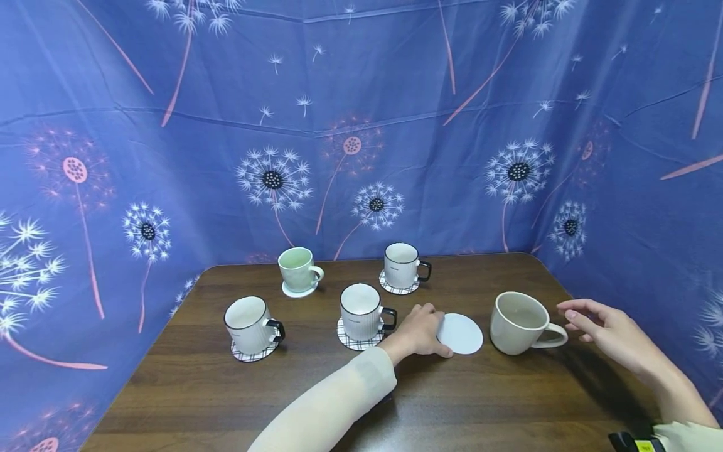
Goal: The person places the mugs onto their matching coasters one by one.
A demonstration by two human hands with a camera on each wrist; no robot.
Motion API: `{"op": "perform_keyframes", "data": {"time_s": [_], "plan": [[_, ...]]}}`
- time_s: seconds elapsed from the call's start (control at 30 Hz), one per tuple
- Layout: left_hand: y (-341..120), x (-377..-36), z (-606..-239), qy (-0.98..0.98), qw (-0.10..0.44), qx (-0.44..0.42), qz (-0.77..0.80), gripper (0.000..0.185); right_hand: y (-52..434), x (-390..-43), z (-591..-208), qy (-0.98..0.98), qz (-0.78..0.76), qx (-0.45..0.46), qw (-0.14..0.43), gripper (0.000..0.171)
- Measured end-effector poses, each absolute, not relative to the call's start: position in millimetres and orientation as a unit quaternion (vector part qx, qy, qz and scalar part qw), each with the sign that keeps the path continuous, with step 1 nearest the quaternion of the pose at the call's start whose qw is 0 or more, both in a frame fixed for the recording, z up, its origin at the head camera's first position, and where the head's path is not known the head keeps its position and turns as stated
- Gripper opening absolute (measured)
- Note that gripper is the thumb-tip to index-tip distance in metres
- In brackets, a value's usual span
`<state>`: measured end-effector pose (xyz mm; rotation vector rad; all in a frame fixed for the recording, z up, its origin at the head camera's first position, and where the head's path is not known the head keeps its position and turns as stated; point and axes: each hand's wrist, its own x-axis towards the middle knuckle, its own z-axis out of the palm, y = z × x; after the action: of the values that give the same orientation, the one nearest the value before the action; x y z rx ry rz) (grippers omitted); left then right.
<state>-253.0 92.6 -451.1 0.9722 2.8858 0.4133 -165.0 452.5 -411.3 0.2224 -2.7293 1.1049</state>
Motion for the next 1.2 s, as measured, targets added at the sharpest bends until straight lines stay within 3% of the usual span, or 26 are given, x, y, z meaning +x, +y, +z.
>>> {"op": "perform_keyframes", "data": {"time_s": [1.2], "plan": [[96.6,-252.1,-450.7,0.951,0.024,0.298,0.082,0.074,457.6,-163.2,-416.9,-0.917,0.386,0.066,0.073,0.034]]}}
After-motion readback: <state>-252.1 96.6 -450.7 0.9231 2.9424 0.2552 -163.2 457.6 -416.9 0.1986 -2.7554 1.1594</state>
